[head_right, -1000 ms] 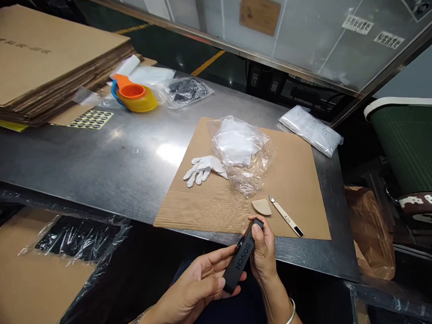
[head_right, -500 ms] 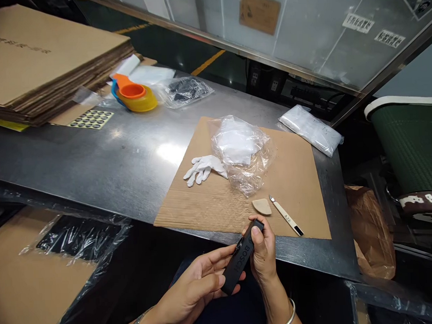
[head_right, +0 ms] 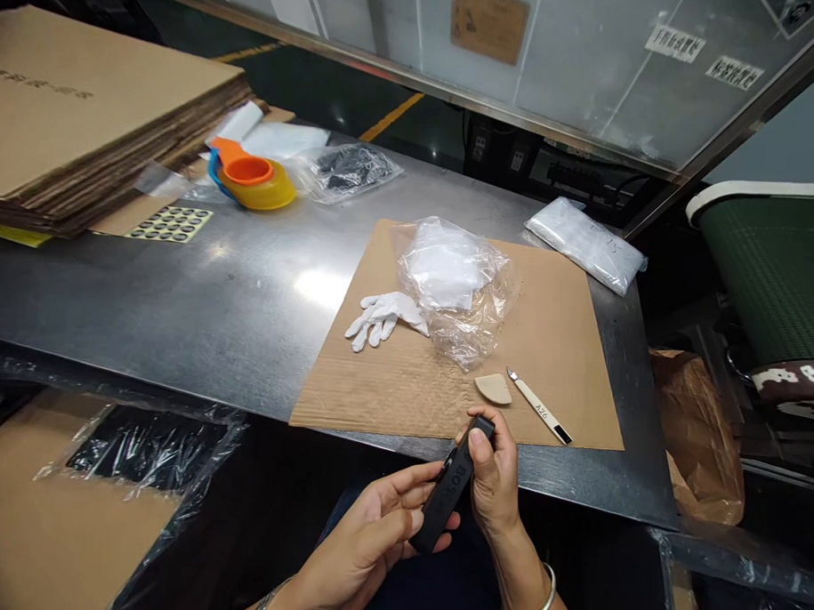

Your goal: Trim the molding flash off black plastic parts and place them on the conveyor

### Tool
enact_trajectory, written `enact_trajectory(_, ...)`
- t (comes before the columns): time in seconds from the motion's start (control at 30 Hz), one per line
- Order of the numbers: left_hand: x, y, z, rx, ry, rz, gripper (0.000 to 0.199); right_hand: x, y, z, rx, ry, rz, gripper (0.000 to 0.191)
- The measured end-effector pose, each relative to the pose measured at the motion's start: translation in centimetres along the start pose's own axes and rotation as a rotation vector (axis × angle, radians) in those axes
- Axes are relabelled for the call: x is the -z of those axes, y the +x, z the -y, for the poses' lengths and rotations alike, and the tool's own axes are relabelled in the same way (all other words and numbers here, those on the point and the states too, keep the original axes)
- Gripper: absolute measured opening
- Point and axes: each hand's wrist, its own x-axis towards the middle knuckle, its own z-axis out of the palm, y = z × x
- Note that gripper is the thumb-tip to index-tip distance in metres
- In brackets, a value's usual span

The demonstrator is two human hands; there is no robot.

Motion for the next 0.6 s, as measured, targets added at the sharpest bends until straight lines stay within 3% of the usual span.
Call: enact_trajectory(0.6,-0.09,0.52,0.23,-0.003,0.043,-0.025,0.033,0.37,-0.16,-0.53,0.007,-0.099,-0.025,0.031)
